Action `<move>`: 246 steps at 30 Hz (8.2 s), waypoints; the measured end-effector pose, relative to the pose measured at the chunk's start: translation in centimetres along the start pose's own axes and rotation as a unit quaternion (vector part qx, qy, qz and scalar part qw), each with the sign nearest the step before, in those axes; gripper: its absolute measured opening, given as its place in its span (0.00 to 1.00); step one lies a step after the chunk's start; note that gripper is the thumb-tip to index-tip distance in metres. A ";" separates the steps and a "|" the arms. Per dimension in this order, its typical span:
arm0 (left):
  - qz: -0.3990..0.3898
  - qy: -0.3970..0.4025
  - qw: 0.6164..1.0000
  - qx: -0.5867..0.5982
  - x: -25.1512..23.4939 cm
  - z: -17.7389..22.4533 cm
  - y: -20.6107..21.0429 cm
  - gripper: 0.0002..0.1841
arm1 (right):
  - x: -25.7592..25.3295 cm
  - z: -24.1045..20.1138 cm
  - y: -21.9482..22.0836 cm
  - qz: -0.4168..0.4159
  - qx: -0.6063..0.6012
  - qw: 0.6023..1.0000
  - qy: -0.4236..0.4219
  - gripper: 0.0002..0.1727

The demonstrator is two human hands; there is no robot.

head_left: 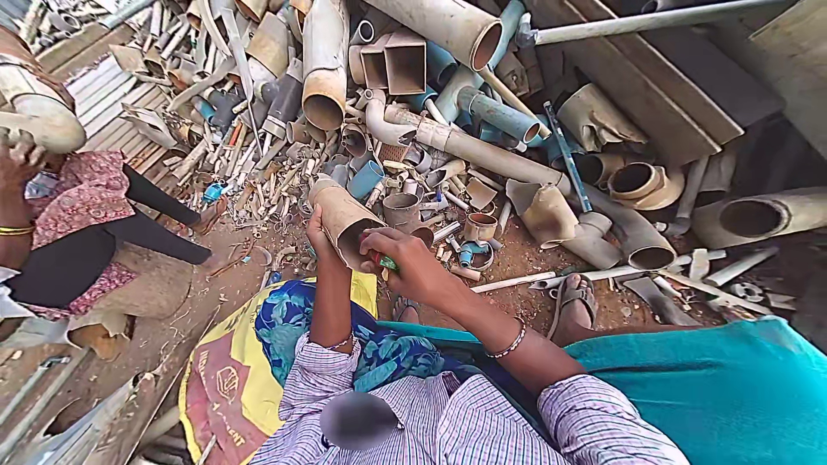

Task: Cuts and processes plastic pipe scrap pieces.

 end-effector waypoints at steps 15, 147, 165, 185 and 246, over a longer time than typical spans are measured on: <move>-0.039 0.028 0.992 0.120 -1.0 0.6 -1.8 0.22 | 2.0 -3.4 -8.2 0.027 -0.074 0.994 -0.073 0.08; 0.122 0.098 0.938 0.310 0.7 5.2 -2.7 0.35 | 2.0 -5.4 -5.6 0.074 -0.059 0.992 -0.085 0.15; 0.082 0.089 0.947 0.297 0.5 4.6 -3.0 0.33 | 2.9 -6.0 -7.1 0.143 -0.055 0.980 -0.125 0.16; 0.086 0.103 0.949 0.285 0.4 5.1 -3.1 0.37 | 2.9 -6.9 -6.6 0.121 0.008 0.986 -0.117 0.21; 0.158 0.070 0.938 0.301 0.4 5.3 -3.6 0.32 | 3.6 -8.6 -7.9 0.081 0.018 0.987 -0.138 0.24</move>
Point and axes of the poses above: each hand's wrist, its own x-axis away from the middle knuckle, its own y-axis out of the palm, z = x × y, the point moved 3 cm from there along -x, towards the middle knuckle, and after that the axes turned 6 degrees about -z, right-handed, at the moved point
